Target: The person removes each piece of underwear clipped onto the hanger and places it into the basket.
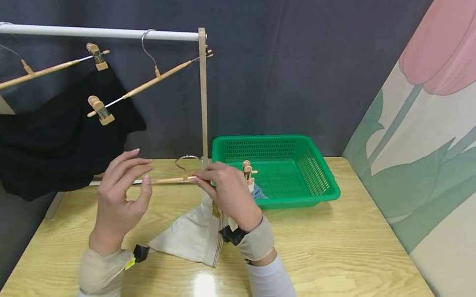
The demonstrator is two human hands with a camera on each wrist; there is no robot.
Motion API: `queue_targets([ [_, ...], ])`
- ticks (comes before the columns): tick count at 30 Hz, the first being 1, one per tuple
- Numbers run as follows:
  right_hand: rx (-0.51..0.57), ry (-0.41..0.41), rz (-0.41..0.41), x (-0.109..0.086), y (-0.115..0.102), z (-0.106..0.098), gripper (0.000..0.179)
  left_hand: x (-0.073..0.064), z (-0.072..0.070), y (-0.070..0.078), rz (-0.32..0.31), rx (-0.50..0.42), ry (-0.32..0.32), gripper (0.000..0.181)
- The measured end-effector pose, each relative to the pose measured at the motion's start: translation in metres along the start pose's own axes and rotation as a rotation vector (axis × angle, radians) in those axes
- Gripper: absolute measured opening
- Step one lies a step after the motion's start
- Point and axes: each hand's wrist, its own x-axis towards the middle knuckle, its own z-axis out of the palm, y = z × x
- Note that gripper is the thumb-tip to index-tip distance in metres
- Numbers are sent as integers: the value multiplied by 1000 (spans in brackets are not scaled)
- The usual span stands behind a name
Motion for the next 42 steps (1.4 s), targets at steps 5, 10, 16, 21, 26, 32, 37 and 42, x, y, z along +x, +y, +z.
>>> queue_targets([
  [5,-20,-4,-1,1,-1,0,20,-1,9,12,-18,79,-177,32],
  [10,-14,2,-11,2,-3,-1,20,-3,14,11,-80,118,-322,36],
  [16,-24,-13,-12,3,-6,-1,21,-3,14,5,-34,134,-342,18],
  [21,10,-41,12,2,-8,-2,23,-3,11,0,7,135,-327,13],
  [26,130,7,7,-2,-11,-12,29,-5,6,-5,-4,109,-315,14],
  [32,223,183,-50,-10,-2,-36,36,-4,-1,-8,-59,49,-304,17],
  [37,187,223,63,-17,16,-49,42,-1,-4,-5,-97,-34,-312,18],
  [42,236,142,160,-23,25,-53,41,-2,-7,-1,-94,-48,-313,17],
])
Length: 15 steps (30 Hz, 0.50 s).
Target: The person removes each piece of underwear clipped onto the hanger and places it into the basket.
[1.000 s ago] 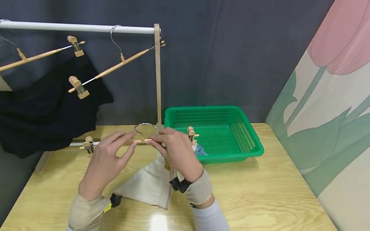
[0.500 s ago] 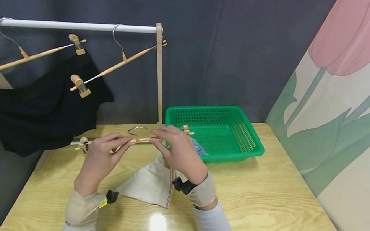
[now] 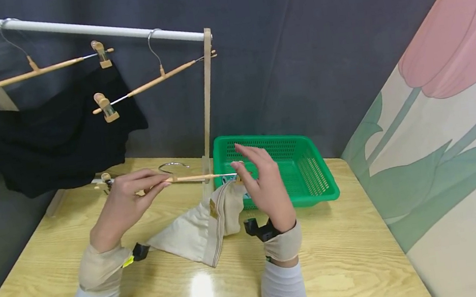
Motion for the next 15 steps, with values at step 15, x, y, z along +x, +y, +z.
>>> queue_targets([
  [15,109,-158,99,3,4,9,40,-2,-7,0,-13,-4,-1,23],
])
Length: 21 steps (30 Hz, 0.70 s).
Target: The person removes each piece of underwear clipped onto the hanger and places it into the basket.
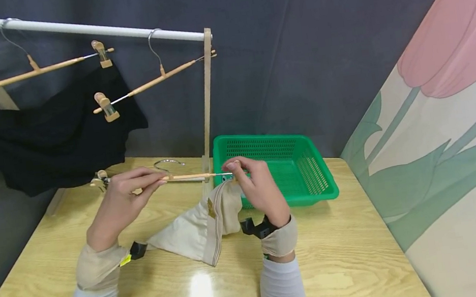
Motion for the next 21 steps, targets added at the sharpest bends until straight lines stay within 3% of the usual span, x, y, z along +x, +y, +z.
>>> queue_targets([
  [11,59,11,-44,-1,2,0,44,-1,-1,-4,-9,-41,-1,23],
  [21,29,38,-68,2,2,-1,43,1,0,-5,-2,-43,14,23],
])
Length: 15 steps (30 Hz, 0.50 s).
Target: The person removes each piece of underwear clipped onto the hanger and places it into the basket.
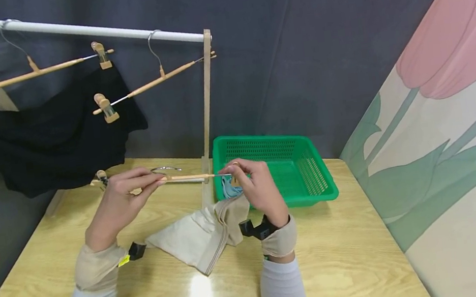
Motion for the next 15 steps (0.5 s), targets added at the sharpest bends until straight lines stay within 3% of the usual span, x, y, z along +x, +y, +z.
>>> queue_targets([
  [8,20,-7,18,-1,-2,-1,49,0,2,-2,-6,-27,5,21],
  [15,42,-5,40,1,-1,0,37,1,4,-3,-9,-21,0,22],
])
